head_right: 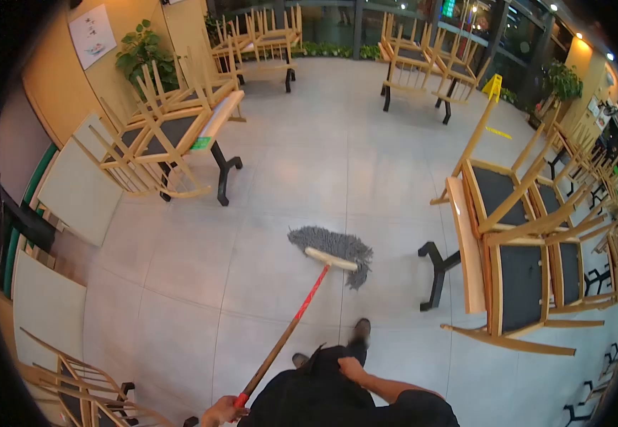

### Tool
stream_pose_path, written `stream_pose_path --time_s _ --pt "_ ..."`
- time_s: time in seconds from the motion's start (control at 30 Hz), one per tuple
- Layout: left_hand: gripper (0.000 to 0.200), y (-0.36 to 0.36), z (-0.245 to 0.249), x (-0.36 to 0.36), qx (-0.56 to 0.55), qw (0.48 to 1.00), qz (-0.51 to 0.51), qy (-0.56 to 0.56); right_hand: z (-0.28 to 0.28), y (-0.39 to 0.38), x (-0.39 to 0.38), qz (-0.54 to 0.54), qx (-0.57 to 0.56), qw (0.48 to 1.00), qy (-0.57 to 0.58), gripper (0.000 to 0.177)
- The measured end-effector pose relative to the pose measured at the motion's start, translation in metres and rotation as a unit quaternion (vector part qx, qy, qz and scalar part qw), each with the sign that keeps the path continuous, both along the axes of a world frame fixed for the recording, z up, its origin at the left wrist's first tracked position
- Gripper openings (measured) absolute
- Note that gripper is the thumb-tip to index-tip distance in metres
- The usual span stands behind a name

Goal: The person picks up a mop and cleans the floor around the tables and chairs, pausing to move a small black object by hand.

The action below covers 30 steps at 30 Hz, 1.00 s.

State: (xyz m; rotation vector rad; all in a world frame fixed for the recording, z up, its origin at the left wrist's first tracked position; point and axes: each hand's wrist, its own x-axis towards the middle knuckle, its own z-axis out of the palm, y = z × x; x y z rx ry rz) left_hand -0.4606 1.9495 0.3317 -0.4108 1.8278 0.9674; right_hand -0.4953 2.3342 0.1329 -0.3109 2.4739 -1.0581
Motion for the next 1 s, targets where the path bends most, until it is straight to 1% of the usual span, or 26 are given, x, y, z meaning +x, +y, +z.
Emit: stream_pose_path --time_s 0.03,0.07,0.1,0.13,0.17,0.2,0.23,0.27,0.3,0.37,0.4,0.43,0.5,0.53,0.6,0.67,0.73,0.8,0.83,0.87,0.9,0.93,0.97,1.0 --pt "0.027 -0.004 -0.010 -0.001 -0.013 1.000 -0.001 -0.022 -0.006 -0.001 0.006 -0.012 0.008 1.000 0.013 0.010" --pt "0.032 -0.008 -0.018 0.001 -0.029 0.998 -0.004 -0.049 -0.005 0.002 0.007 0.008 0.009 0.999 -0.030 0.016" --pt "0.028 -0.012 -0.022 0.003 -0.029 0.999 -0.011 -0.041 -0.013 0.004 0.010 0.006 -0.086 0.995 -0.046 0.017" --pt "0.025 -0.005 -0.010 0.000 -0.032 0.998 0.021 -0.047 -0.009 0.006 0.012 -0.006 -0.036 0.999 -0.029 0.018" --pt "0.023 0.004 0.004 -0.006 -0.049 0.998 0.001 -0.033 -0.001 0.004 0.015 -0.031 0.002 1.000 0.001 0.015" --pt "0.023 0.005 0.008 -0.007 -0.035 0.999 0.018 -0.027 0.036 -0.005 0.008 -0.062 0.055 0.996 -0.028 0.012" --pt "0.022 -0.001 -0.005 -0.001 -0.001 0.998 0.055 -0.037 0.041 -0.005 0.007 -0.049 0.053 0.997 -0.013 0.008" --pt "0.022 0.001 -0.001 -0.002 -0.003 0.998 0.051 -0.024 0.034 -0.007 0.009 -0.031 0.081 0.996 -0.008 0.007" --pt "0.022 0.005 0.003 -0.003 -0.004 0.999 0.049 -0.012 0.039 -0.010 0.009 -0.039 0.080 0.996 -0.017 0.007" --pt "0.022 0.003 -0.001 -0.003 -0.010 0.999 0.046 -0.027 0.062 -0.016 -0.001 -0.014 0.192 0.978 -0.073 0.006" --pt "0.022 0.004 -0.001 -0.006 -0.015 0.998 0.051 -0.036 0.078 -0.018 -0.007 0.003 0.212 0.975 -0.060 0.007" --pt "0.022 0.006 0.001 -0.007 -0.015 0.998 0.045 -0.038 0.077 -0.017 -0.009 -0.003 0.212 0.975 -0.063 0.007" --pt "0.022 0.010 0.008 -0.012 -0.029 0.998 0.039 -0.050 0.071 -0.017 -0.014 0.015 0.257 0.966 -0.032 0.011" --pt "0.022 0.008 0.005 -0.011 -0.031 0.998 0.035 -0.049 0.068 -0.018 -0.014 0.011 0.255 0.966 -0.032 0.011" --pt "0.021 0.005 0.000 -0.008 0.003 0.998 0.056 -0.043 0.062 -0.021 -0.010 0.005 0.259 0.965 -0.031 0.014" --pt "0.021 0.007 0.005 -0.009 -0.010 0.999 0.039 -0.036 0.048 -0.022 -0.009 -0.007 0.258 0.966 -0.026 0.013" --pt "0.021 0.010 0.002 -0.007 -0.019 0.999 0.029 -0.030 0.047 -0.016 -0.010 -0.011 0.261 0.965 -0.019 0.013" --pt "0.021 0.003 -0.007 0.001 -0.006 0.999 0.045 -0.012 0.048 -0.008 -0.017 0.031 0.216 0.976 -0.019 0.013" --pt "0.021 0.005 -0.002 0.000 -0.008 0.999 0.045 -0.013 0.057 -0.003 -0.029 0.031 0.214 0.976 -0.020 0.013" --pt "0.021 0.008 0.005 0.000 0.006 0.997 0.074 -0.018 0.066 0.005 -0.046 0.088 0.178 0.965 -0.171 0.013" --pt "0.022 0.011 0.009 0.000 0.021 0.994 0.102 -0.023 0.072 0.012 -0.062 0.142 0.138 0.928 -0.317 0.013" --pt "0.022 0.004 0.000 0.008 0.021 0.994 0.101 -0.023 0.069 0.019 -0.073 0.110 0.122 0.956 -0.244 0.013" --pt "0.023 -0.007 -0.018 0.023 0.061 0.983 0.168 -0.031 0.063 0.023 -0.080 0.076 0.106 0.977 -0.171 0.014" --pt "0.026 -0.013 -0.028 0.030 0.101 0.966 0.235 -0.038 0.053 0.019 -0.083 0.075 0.108 0.976 -0.173 0.014"
